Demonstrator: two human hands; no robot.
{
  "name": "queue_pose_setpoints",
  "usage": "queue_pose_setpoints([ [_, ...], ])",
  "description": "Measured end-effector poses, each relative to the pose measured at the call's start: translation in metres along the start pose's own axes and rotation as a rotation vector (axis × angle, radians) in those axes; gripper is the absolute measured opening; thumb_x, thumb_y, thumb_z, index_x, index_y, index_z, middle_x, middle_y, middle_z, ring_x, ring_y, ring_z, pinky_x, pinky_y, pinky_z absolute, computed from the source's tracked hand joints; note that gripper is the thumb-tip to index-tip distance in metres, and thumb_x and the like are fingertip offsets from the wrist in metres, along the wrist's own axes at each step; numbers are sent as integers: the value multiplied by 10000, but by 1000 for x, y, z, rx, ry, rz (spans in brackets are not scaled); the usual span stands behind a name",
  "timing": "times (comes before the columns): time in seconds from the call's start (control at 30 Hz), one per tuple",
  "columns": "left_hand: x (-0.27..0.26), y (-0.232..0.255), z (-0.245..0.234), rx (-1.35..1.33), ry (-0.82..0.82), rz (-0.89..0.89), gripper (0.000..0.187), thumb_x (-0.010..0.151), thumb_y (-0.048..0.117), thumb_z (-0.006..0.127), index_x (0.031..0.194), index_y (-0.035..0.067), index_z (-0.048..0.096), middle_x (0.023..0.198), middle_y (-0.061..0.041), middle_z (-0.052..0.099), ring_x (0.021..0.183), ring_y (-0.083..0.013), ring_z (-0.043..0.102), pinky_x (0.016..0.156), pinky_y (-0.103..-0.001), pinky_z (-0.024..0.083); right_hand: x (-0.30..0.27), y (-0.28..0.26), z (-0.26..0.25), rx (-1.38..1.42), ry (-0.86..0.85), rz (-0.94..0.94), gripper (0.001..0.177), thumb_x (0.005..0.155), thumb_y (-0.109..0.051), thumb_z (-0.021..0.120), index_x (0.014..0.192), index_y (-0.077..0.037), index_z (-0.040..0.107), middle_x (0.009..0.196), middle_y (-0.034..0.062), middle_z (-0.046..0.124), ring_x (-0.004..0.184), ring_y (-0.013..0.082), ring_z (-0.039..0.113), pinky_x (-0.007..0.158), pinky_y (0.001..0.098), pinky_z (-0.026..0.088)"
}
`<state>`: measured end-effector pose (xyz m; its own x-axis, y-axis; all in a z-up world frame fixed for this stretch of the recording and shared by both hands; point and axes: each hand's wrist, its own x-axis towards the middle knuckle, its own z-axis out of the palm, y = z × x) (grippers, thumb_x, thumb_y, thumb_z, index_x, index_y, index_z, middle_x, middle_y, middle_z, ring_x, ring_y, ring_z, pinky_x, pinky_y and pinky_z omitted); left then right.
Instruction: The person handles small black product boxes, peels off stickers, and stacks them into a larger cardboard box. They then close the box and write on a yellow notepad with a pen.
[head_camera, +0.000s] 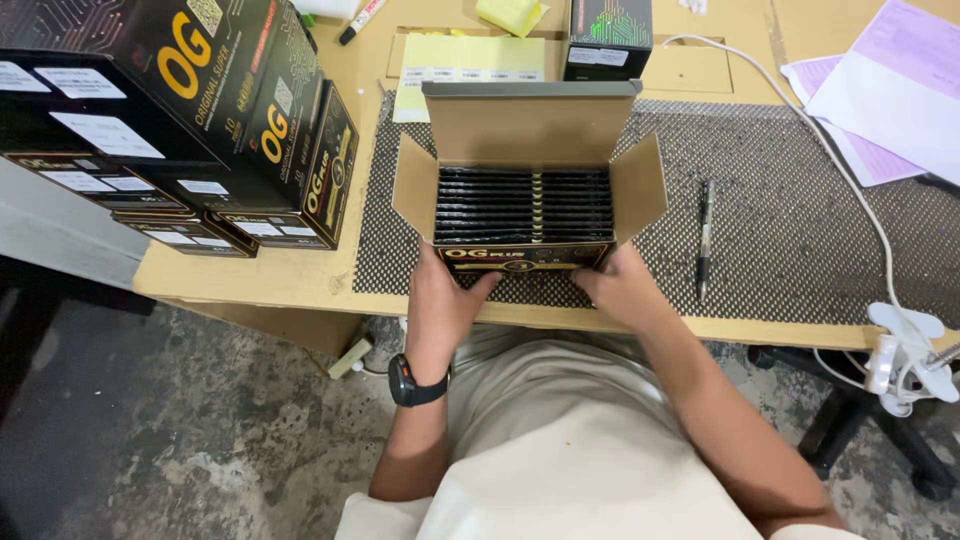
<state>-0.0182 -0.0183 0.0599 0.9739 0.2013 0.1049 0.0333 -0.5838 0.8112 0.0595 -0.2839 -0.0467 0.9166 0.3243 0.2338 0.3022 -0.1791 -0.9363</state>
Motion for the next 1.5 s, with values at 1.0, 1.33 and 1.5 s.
queue_pose_setpoints([
  [1.0, 11, -14, 18, -519, 16, 159, 1383, 689, 630, 872, 1603, -65, 102, 1644, -338, 166, 1546, -422, 156, 1240, -598, 104, -13, -50, 20, 383, 152, 12, 808, 732, 184, 617, 1475, -85, 452, 1282, 103, 621, 1179, 210, 603, 998, 431, 541],
  [1.33, 27, -40, -1, -1288, 57, 258, 895, 972, 753, 418, 1633, 173, 255, 1686, -32, 308, 1266, -112, 471, 1035, -282, 388, -16, -37, -25, 905, 244, 39, 883, 678, 35, 460, 1541, -144, 425, 1295, -5, 625, 1008, 82, 628, 672, 195, 566],
  [1.5, 48, -20, -21, -1293, 85, 71, 591, 1096, 452, 360, 1584, 119, 344, 1551, -134, 464, 1182, -154, 527, 896, -253, 389, 19, -97, -3, 696, 469, -125, 605, 959, -71, 455, 1561, -94, 406, 1526, 150, 544, 1392, 235, 559, 1208, 374, 469],
])
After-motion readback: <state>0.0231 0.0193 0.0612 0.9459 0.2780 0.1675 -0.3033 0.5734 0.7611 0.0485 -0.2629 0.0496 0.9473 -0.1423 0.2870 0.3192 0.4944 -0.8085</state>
